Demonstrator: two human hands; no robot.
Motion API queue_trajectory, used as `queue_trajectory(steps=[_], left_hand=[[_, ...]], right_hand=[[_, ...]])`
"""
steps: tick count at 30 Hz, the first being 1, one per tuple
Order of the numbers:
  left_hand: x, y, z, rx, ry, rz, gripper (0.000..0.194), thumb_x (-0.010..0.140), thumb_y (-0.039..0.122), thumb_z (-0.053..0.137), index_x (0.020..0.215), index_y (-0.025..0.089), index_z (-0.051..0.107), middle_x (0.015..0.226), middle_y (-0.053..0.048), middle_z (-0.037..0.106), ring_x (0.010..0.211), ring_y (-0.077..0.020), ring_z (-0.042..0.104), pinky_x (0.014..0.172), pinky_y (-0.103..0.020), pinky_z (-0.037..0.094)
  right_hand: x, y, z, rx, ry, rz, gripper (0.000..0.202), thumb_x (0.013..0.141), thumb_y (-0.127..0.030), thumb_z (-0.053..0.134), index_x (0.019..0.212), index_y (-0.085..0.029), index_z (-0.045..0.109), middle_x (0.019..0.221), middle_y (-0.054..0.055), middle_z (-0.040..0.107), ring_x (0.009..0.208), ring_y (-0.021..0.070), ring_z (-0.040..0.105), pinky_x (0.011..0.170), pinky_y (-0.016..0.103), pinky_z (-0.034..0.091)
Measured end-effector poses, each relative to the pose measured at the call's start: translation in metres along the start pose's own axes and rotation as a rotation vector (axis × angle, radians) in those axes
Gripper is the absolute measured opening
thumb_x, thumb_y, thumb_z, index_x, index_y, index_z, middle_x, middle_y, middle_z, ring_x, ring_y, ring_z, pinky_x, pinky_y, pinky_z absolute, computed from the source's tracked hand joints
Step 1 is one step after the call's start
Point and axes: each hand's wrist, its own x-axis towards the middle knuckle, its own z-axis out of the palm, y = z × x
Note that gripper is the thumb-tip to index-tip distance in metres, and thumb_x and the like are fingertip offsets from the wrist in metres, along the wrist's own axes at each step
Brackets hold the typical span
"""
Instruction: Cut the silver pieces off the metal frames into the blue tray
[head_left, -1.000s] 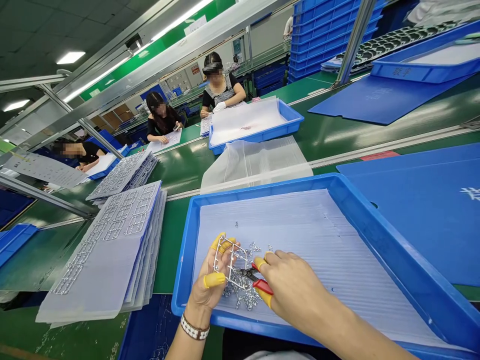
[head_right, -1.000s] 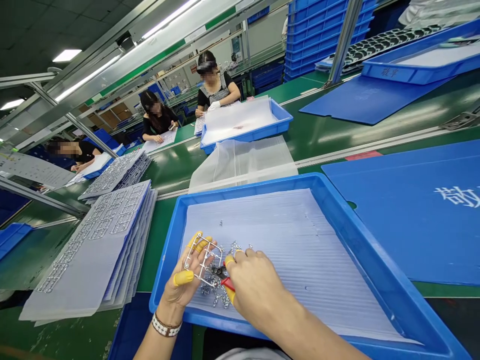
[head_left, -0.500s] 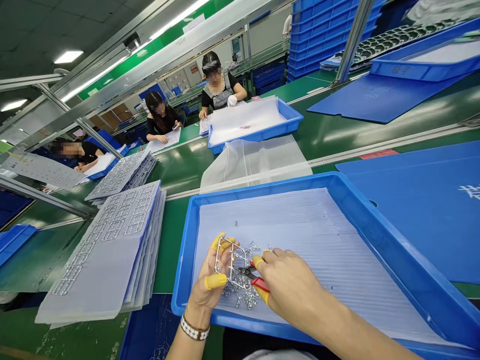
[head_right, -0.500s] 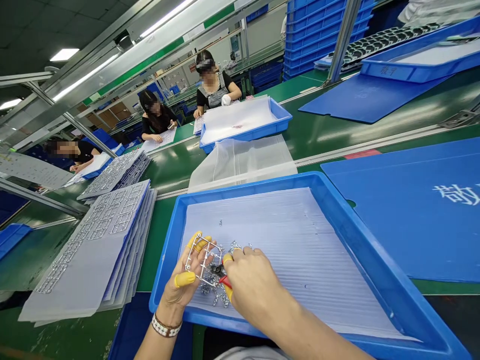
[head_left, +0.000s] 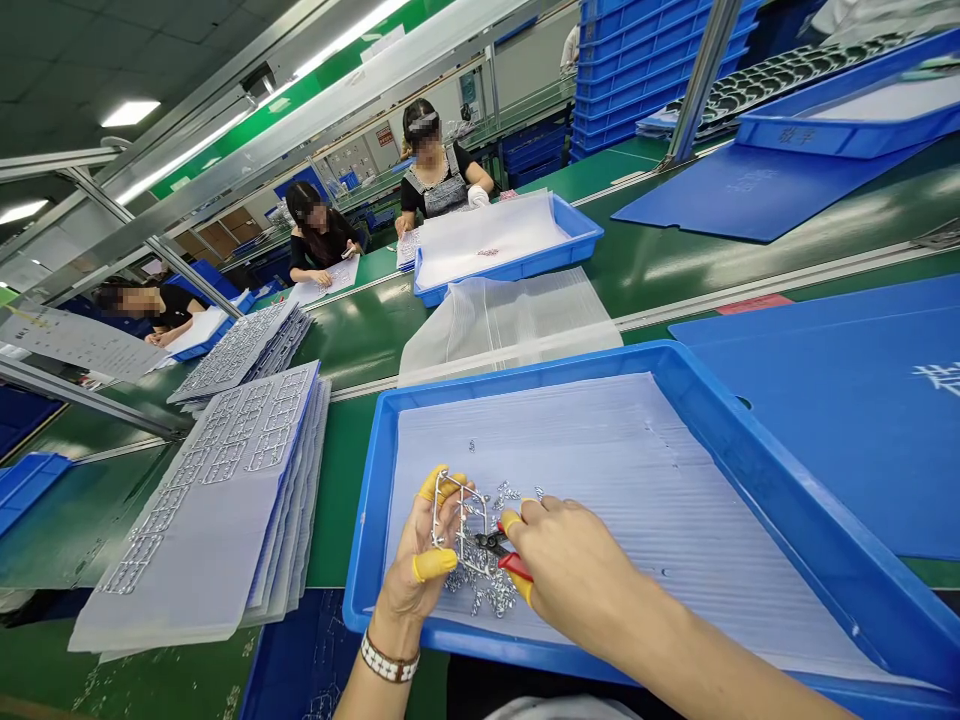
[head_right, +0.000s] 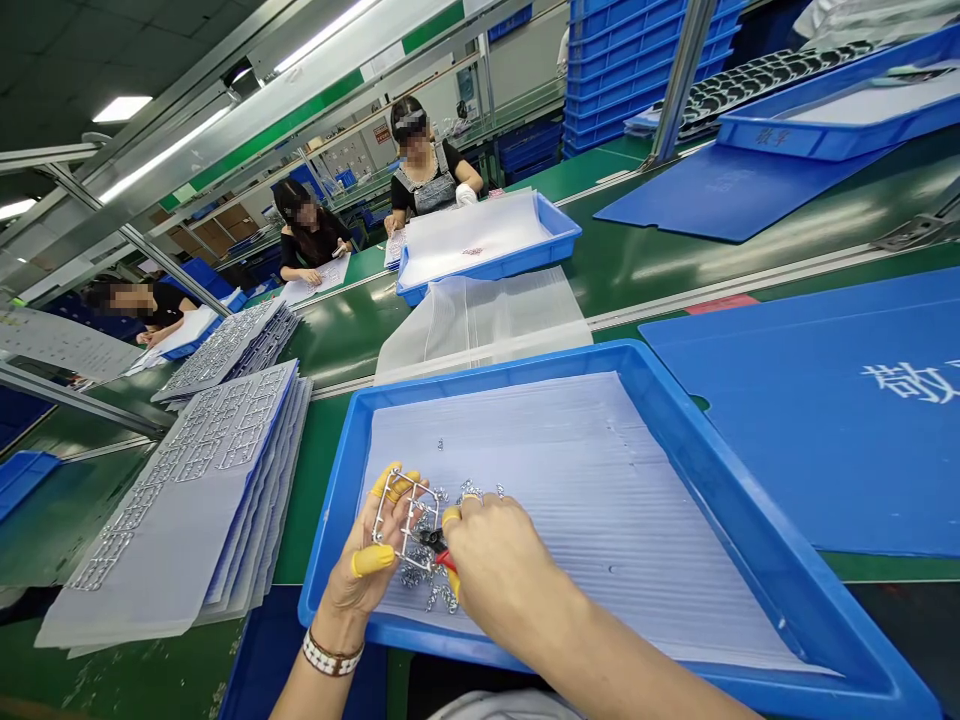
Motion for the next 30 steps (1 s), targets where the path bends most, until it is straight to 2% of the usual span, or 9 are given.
queue_trajectory(steps=[6,11,17,24,30], left_hand=[[0.001,0.002,0.001,-0.008,-0.012,0.002,0.083,0.062,0.03,0.081,0.136,0.026,0.046,0.142,-0.01,0.047,0.139,-0.036,0.031,0.119,-0.051,0.01],[0.0,0.002,-0.001,-0.092,-0.024,0.005,0.076,0.064,0.029,0.078,0.134,0.024,0.05,0.14,-0.01,0.05,0.138,-0.0364,0.033,0.119,-0.052,0.007],[0.0,0.002,0.0,-0.148,-0.054,-0.018,0.08,0.062,0.034,0.079,0.135,0.023,0.048,0.139,-0.012,0.052,0.139,-0.0373,0.031,0.119,-0.053,0.005],[-0.002,0.002,-0.001,-0.127,-0.071,-0.032,0.082,0.061,0.03,0.08,0.136,0.023,0.047,0.14,-0.012,0.052,0.141,-0.0363,0.028,0.119,-0.051,0.006],[-0.001,0.001,-0.002,-0.068,-0.06,-0.042,0.088,0.06,0.035,0.08,0.139,0.024,0.043,0.142,-0.012,0.048,0.141,-0.0371,0.027,0.119,-0.05,0.005]], right_hand=[[-0.003,0.003,0.0,-0.01,-0.013,0.01,0.011,0.081,-0.02,0.064,0.089,-0.014,0.068,0.079,0.011,0.069,0.073,0.0256,0.068,0.06,0.032,0.045],[-0.002,0.011,0.0,0.01,0.025,0.054,0.017,0.081,-0.027,0.065,0.093,-0.016,0.067,0.084,0.01,0.069,0.08,0.0282,0.066,0.067,0.035,0.045],[0.004,0.015,0.001,0.022,0.073,0.071,0.016,0.082,-0.027,0.063,0.093,-0.016,0.067,0.085,0.011,0.069,0.081,0.028,0.066,0.068,0.036,0.044],[0.007,0.015,0.004,0.022,0.071,0.067,0.017,0.082,-0.027,0.062,0.093,-0.015,0.067,0.084,0.012,0.069,0.08,0.0276,0.066,0.068,0.035,0.044],[0.008,0.014,0.001,0.006,0.05,0.068,0.017,0.081,-0.028,0.063,0.091,-0.015,0.068,0.083,0.011,0.069,0.079,0.027,0.067,0.067,0.035,0.045]])
